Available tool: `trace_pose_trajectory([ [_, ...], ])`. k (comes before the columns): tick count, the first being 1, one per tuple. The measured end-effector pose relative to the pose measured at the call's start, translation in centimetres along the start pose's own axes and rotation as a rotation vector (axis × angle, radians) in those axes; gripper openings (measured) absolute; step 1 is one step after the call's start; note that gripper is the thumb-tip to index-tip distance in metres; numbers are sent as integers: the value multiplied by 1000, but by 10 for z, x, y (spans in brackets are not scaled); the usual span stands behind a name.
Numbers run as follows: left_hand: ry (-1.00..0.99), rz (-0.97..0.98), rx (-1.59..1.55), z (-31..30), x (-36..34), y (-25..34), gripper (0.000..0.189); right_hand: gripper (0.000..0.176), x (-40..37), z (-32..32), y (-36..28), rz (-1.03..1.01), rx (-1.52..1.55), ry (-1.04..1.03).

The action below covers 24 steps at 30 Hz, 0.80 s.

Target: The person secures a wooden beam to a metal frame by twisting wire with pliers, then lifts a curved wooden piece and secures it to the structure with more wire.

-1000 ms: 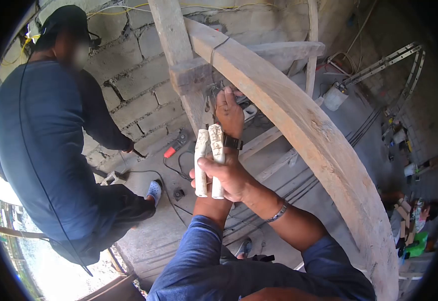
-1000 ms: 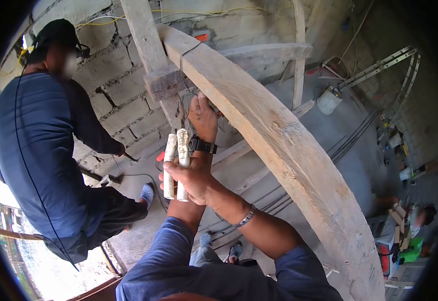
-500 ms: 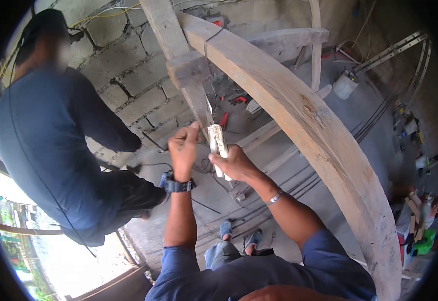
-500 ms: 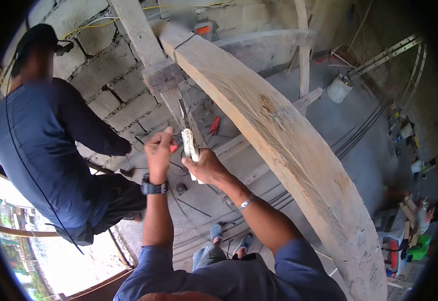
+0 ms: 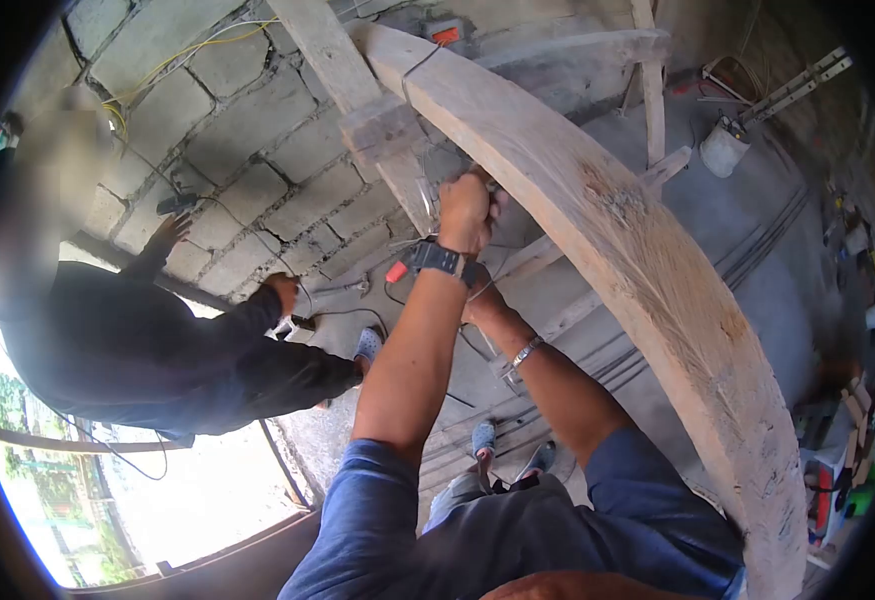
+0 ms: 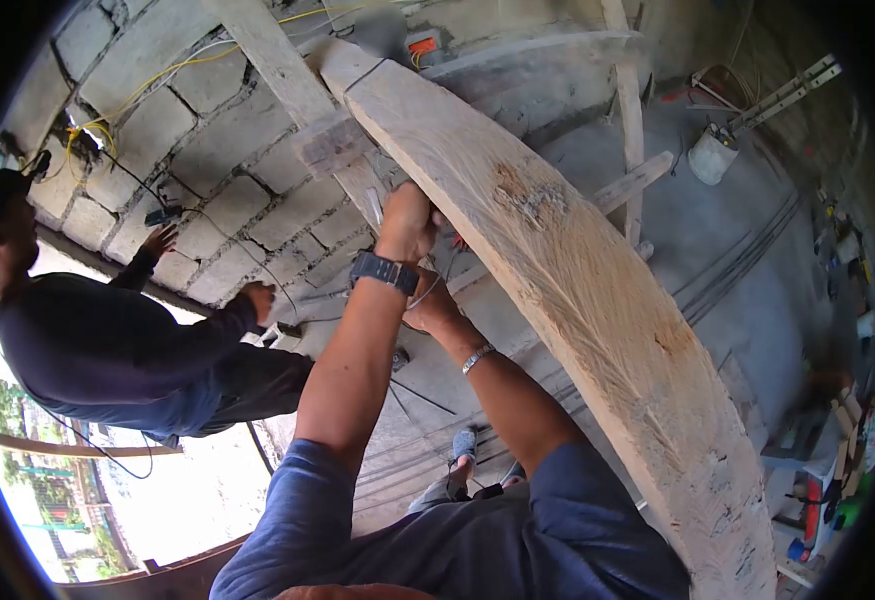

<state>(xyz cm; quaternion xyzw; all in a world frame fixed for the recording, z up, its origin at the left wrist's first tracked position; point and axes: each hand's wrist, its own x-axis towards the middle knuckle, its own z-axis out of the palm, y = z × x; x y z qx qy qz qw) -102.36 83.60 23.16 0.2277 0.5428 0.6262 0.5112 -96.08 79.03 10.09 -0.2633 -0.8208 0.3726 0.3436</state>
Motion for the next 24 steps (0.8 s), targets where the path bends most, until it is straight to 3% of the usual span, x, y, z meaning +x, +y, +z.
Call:
trace_pose_trajectory([
  [1, 61, 102, -185, 6, 6, -1, 23, 32, 0, -3, -3, -59, -37, 21],
  [2, 118, 203, -367, 10, 12, -1, 22, 35, 1, -11, -17, 65, -129, -50],
  [3, 118, 204, -367, 11, 17, 1, 22, 35, 2, -7, -10, 64, -129, -50],
  [5, 114, 293, -566, 9, 30, -2, 23, 32, 6, 1, 1, -175, -7, 179],
  [6, 111, 296, -568, 5, 34, -5, 23, 32, 7, 1, 7, -179, -10, 179],
  [8, 47, 192, -518, -6, 31, -3, 25, 26, 8, -5, 5, 156, -107, -15],
  [9, 48, 191, -520, -12, 32, -1, 25, 26, 10, -7, 13, 158, -108, -16],
  [13, -12, -14, -409, -41, 14, 30, 21, 13, 11, -49, 25, 142, -308, 70],
  [15, -189, -144, -281, -68, 17, 43, 18, 13, 7, -81, 26, 66, -289, 61],
  [17, -207, -147, -173, -75, 6, 63, 17, 16, 5, -96, 33, -21, -559, 120],
  [21, -241, -153, 137, -89, 4, 80, 17, 21, 8, -138, -27, 151, -651, 6],
  [23, -208, 89, 499, -92, 1, 84, 19, 28, 4, -146, -28, -280, -1108, 307],
  [24, -205, 86, 497, -95, 3, 81, 19, 28, 4, -151, -33, -281, -1106, 303],
])
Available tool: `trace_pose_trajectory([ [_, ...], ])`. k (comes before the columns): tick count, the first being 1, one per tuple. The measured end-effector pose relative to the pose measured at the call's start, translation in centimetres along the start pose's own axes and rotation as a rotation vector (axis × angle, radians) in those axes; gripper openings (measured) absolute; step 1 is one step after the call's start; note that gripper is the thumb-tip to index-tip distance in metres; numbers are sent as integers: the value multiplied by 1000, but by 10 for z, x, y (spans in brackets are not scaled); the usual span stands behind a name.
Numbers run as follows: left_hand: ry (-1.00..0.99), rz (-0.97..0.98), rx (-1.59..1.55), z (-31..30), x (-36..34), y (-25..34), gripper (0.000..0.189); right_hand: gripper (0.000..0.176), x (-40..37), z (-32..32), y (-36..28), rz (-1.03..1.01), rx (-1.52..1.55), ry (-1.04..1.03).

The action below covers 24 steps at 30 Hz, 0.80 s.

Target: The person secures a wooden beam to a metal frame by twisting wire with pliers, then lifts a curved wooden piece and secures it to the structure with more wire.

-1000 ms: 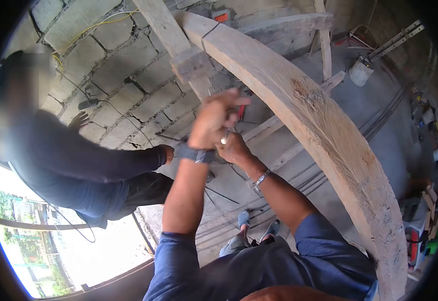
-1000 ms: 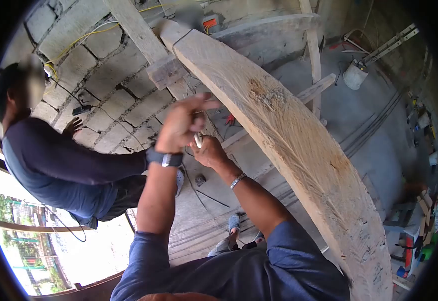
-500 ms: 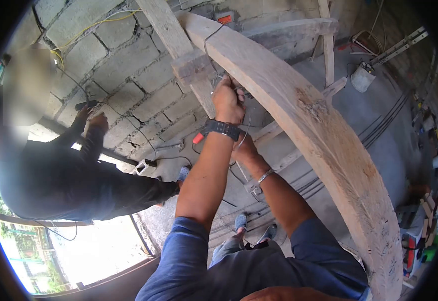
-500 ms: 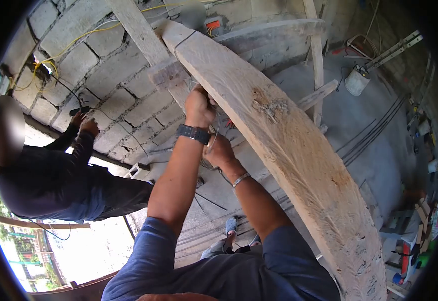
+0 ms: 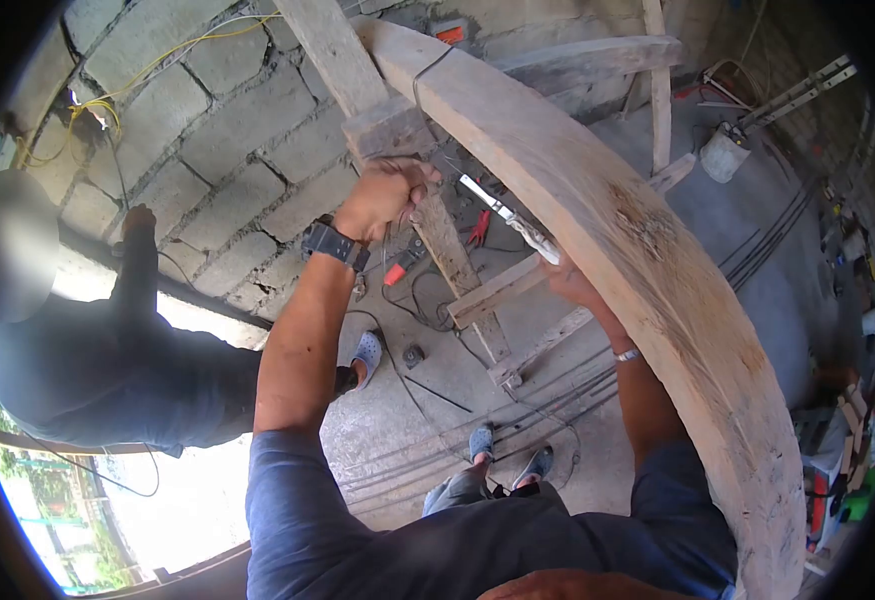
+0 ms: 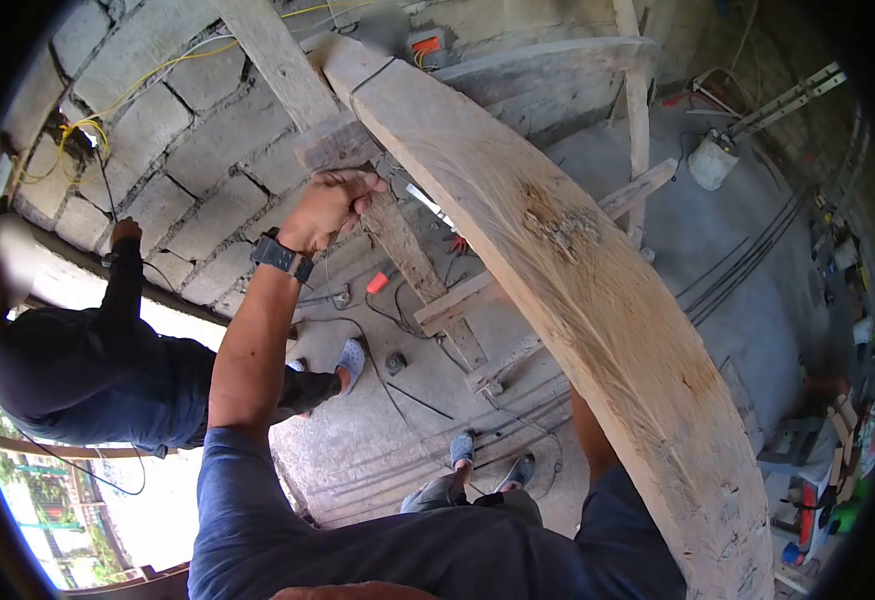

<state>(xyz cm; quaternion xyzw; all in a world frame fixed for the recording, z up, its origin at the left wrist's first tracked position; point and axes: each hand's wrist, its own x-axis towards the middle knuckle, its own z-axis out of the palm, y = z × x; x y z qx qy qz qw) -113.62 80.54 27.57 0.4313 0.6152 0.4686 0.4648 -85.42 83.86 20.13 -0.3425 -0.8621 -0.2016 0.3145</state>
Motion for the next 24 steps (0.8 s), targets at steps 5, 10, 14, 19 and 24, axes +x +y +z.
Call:
trace_pose_trajectory([
  [5, 61, 101, 78, 3, 2, -11, 21, 43, -6, -8, 3, 189, 488, -589],
  [10, 25, 118, 141, -3, 7, -13, 19, 35, 0, -23, -7, 574, 1308, -690],
  [14, 63, 103, 176, -2, 9, -16, 17, 32, 12, -41, -6, 749, 1526, -782],
  [19, 272, 236, 169, 31, 3, -25, 18, 27, 17, -51, -23, 800, 2058, -773],
  [24, 100, -78, -139, 22, 2, -5, 23, 34, 21, -54, -13, 799, 2013, -846],
])
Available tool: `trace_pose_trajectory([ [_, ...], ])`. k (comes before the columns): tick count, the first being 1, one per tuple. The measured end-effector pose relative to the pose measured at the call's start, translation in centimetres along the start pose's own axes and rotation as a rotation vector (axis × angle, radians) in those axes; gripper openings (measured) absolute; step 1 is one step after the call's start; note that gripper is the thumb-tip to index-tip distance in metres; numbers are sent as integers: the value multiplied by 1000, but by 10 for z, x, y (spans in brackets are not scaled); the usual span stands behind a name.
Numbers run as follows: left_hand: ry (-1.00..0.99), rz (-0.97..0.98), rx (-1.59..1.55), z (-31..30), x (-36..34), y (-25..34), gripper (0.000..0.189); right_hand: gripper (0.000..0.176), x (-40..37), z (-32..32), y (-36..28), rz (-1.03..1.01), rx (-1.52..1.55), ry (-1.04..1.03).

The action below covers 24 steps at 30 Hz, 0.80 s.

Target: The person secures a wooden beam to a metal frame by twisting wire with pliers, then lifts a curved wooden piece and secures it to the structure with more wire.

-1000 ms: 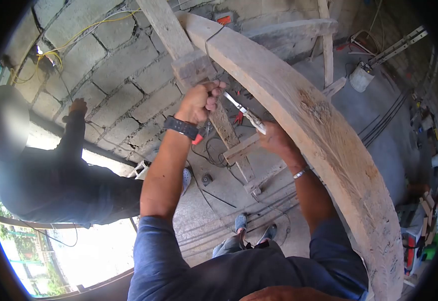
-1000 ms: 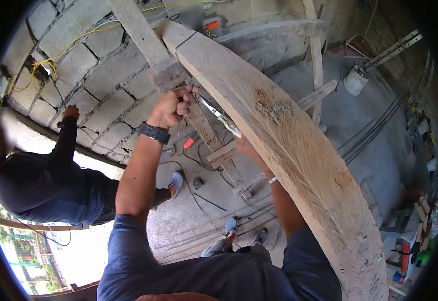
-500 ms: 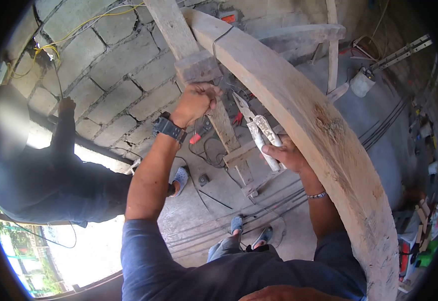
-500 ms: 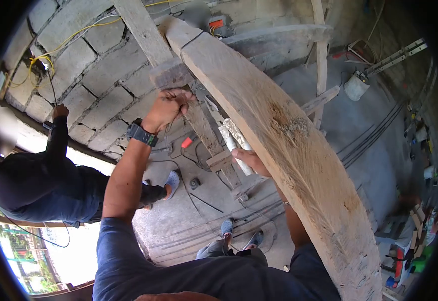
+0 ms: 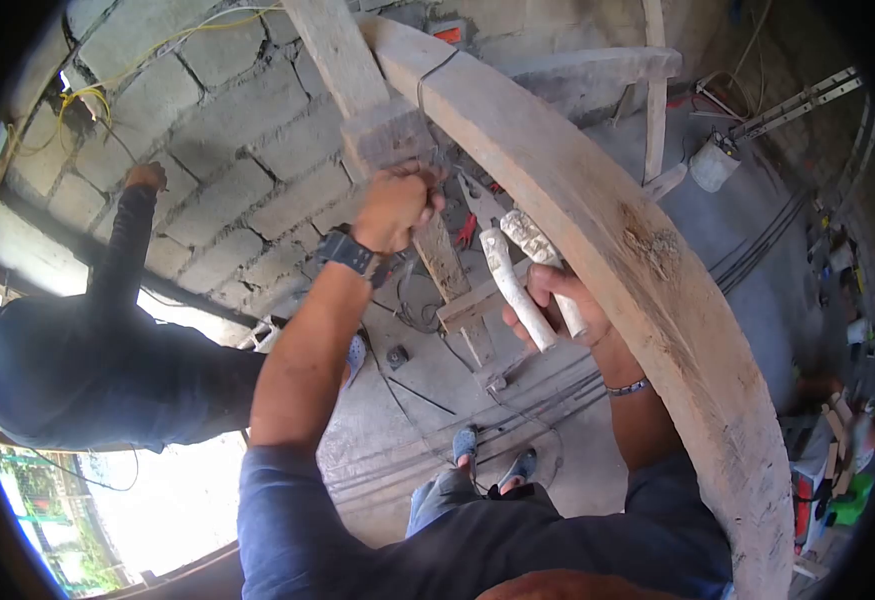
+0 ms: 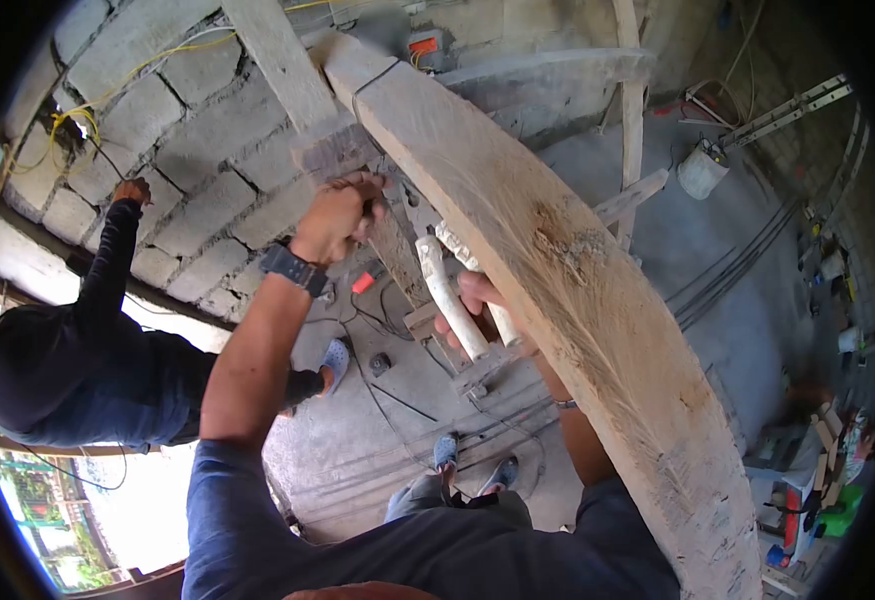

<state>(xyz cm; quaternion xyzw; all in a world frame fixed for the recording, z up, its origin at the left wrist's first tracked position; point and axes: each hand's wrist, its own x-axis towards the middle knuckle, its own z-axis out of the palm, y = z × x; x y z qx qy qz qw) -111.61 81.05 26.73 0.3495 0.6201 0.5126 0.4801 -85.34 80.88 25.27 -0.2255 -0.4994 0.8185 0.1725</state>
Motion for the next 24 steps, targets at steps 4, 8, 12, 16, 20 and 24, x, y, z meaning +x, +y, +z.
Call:
trace_pose_trajectory([
  [4, 183, 267, -321, 36, -2, -43, 21, 34, 2, 5, 6, -58, 207, -105],
  [8, 119, 427, 243, -16, 10, -35, 20, 33, 1, -16, 0, -12, -102, -38],
  [12, 44, 599, 666, -35, 18, -20, 14, 33, -5, -22, -11, -18, -229, 39],
  [16, 455, 756, 859, -2, 20, -58, 15, 33, -10, -9, -16, -34, -224, 66],
  [20, 689, 743, 558, 50, 20, -79, 16, 27, -3, 13, -5, -2, 180, -164],
  [24, 566, 737, -128, 83, 47, -87, 23, 40, -6, 101, -21, -227, -174, -583],
])
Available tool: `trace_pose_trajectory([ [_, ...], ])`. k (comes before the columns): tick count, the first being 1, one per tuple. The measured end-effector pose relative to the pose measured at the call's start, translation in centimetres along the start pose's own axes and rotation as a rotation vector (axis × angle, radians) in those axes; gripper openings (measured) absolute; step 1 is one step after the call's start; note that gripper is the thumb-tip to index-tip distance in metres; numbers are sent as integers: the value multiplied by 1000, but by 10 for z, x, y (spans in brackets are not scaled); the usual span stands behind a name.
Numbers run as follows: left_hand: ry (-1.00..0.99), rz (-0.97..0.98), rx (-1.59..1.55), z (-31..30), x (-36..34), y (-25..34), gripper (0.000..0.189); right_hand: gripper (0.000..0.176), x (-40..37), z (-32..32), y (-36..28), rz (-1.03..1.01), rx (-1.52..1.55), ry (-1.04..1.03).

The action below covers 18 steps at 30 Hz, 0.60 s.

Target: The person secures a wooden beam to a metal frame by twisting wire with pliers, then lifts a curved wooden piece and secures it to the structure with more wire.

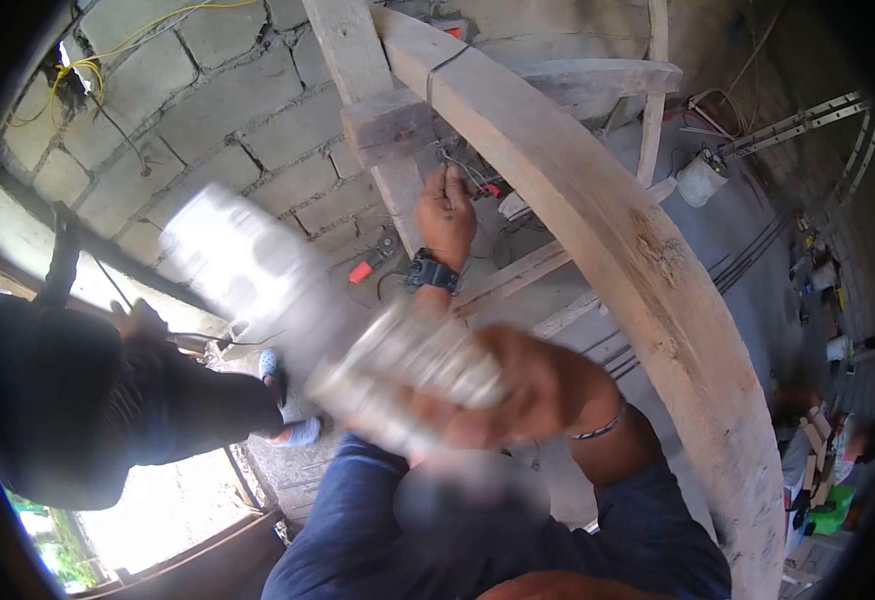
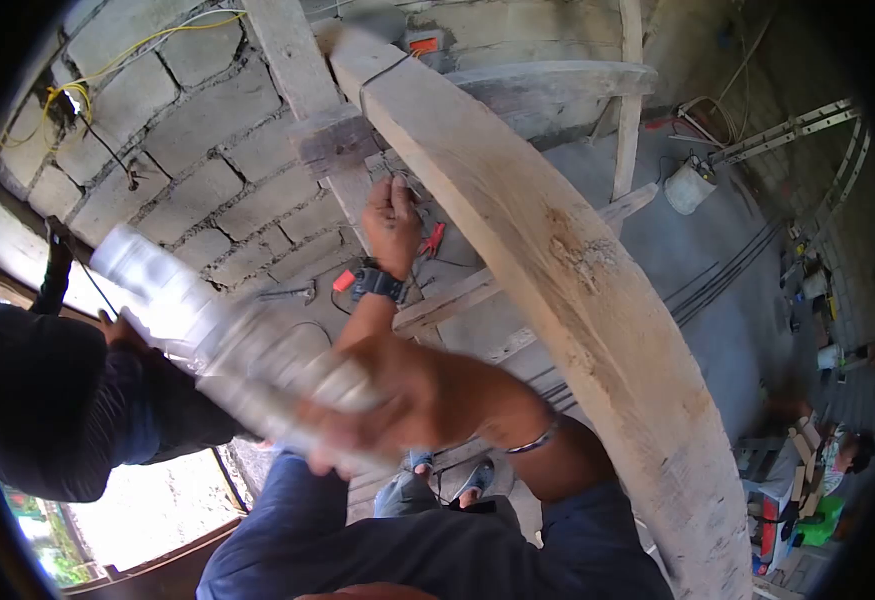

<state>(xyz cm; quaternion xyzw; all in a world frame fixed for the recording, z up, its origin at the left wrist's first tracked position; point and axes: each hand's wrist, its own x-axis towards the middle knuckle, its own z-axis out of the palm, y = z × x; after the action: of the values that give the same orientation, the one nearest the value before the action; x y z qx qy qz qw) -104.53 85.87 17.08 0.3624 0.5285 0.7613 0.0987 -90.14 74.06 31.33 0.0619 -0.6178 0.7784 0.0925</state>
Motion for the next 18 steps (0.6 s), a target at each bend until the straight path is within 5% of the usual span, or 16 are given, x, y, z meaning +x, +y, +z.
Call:
trace_pose_trajectory([
  [1, -24, 17, -1, -1, 3, 0, 24, 40, 13, 18, -7, 36, -50, -136],
  [4, 3, -178, -195, -10, -2, 11, 25, 32, 24, 25, 34, 337, -55, -18],
  [7, -196, -290, -41, -44, 5, 2, 25, 29, -10, 9, 75, 338, -105, 242],
  [11, -251, -203, -123, -60, 8, 7, 27, 36, -48, -15, 74, 300, -91, 501],
  [13, -215, -129, -44, -59, 9, 10, 24, 35, -59, -34, 69, 338, -130, 560],
  [15, -189, -252, -14, -58, 11, 18, 24, 35, -67, -48, 74, 302, -51, 636],
  [18, -160, -176, 8, -53, 19, 23, 26, 39, -73, -60, 81, 219, 198, 549],
])
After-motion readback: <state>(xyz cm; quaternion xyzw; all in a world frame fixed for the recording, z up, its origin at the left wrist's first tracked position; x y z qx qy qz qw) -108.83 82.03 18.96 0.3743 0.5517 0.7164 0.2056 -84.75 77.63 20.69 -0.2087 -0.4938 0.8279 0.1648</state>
